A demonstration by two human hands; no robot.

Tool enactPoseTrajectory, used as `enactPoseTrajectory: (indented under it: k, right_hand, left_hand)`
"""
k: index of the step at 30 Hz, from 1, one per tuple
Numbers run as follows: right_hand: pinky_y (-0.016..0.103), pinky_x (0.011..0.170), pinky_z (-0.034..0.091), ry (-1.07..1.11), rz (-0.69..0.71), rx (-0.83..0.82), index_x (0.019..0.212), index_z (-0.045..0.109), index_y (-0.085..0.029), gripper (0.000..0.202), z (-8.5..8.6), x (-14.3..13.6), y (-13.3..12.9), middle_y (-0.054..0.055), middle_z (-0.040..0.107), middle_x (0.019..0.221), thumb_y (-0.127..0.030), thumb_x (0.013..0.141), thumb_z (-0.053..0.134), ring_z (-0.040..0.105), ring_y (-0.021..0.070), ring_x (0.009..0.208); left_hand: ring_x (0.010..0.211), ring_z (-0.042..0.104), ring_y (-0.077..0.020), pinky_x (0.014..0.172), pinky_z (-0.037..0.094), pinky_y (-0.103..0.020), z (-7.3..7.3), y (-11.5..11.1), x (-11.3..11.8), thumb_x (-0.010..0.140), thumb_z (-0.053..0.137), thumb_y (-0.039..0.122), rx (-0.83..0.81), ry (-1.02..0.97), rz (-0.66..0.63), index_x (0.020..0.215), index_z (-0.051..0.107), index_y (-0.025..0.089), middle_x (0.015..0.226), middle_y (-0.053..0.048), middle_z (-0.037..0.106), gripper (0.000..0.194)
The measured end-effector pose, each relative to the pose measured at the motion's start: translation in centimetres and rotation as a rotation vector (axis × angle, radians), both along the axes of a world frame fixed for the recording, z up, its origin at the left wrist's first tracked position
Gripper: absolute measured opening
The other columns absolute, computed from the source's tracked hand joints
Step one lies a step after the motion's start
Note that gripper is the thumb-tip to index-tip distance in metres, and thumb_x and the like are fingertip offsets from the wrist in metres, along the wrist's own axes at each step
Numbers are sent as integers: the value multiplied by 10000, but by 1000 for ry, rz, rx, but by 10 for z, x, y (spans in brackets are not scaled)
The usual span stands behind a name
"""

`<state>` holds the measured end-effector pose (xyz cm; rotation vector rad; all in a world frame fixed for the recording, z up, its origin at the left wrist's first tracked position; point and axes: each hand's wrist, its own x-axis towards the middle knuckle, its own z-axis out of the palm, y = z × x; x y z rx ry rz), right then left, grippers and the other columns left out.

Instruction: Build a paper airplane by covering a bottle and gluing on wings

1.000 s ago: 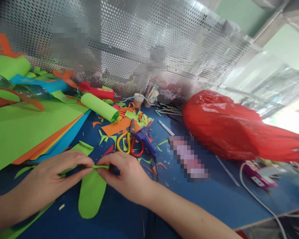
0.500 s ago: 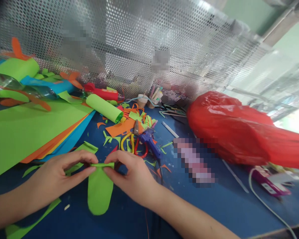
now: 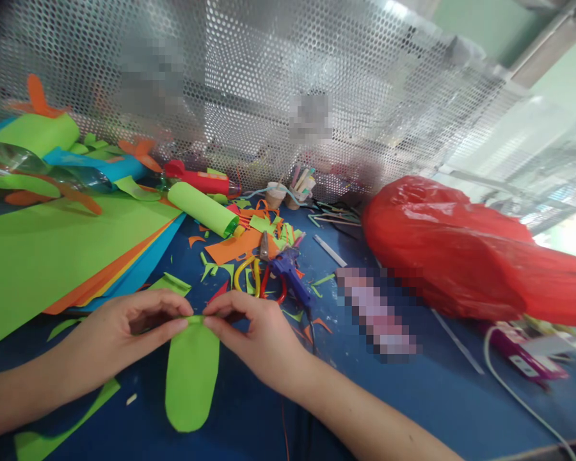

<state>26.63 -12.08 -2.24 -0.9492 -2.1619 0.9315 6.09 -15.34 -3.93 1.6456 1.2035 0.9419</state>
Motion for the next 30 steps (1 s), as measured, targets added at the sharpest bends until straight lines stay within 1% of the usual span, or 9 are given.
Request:
enactPoseTrajectory:
  k: [6,10,12,14,16,18,21,26,30]
  right_hand:
    - [213,665,522,-57,-6,62,863,663,-191,49,1,-2,-2,-6,695,779,-192,847,616,651,119,705]
    - [233,716,524,-136,-14,135,911,649,-207,88,10,2,1,2,707,849,-251,890,576,663,134,765]
    - [301,804,517,-261,-184,286,982,625,-206,131,16,12,10,40,701,952,-280,904,550,656,182,873]
    - [435,935,444,-447,-435,537,1079,586,-162,247,20,26,22,127,649,1087,-279,861,588,587,281,1050]
    - [515,950,403,-703,-589,608,1123,566,-88,376,22,43,36,215,604,1128,-319,830,611,533,365,1106]
    - [510,904,429,-897,-579,514,1095,575,-47,415,21,56,47,243,620,1061,-391,863,555,557,381,1063]
    - [438,821,476,-1033,-417,390,996,602,-81,332,17,64,54,198,650,959,-383,886,519,616,331,935]
    - [438,809,470,-1038,-403,468,886,592,-128,129,18,59,48,193,639,916,-224,863,510,612,331,911]
    - [431,774,492,-729,-593,555,944,557,-144,189,29,48,37,170,635,918,-311,870,506,619,327,896]
  left_hand:
    - [800,665,-152,733,552,-237,-1,3,1,840,590,259,-52,-50,-46,893,623,235,840,16,679,67]
    - [809,663,-156,738,552,-244,1,4,-1,857,566,240,-55,-29,-80,883,624,237,858,12,678,64]
    - [802,666,-160,747,555,-252,3,4,-2,852,577,249,-37,-27,-37,872,622,233,853,7,679,52]
    - [795,668,-163,747,557,-256,5,5,-5,844,590,261,-28,-47,11,858,620,226,837,1,680,47]
    - [783,673,-163,739,560,-259,8,7,-7,839,596,269,-40,-106,40,850,615,222,809,1,685,51]
    - [768,682,-164,730,569,-270,10,9,-9,839,593,272,-79,-176,35,858,613,222,800,0,700,57]
    - [760,700,-173,744,580,-301,11,13,-11,830,603,275,-162,-217,35,933,632,217,864,-20,738,122]
    - [805,720,-198,800,585,-337,13,15,-13,792,645,279,-256,-292,77,961,669,209,923,-37,761,184]
    - [854,718,-206,838,581,-356,14,16,-12,792,648,273,-273,-386,75,907,649,203,957,-44,756,134]
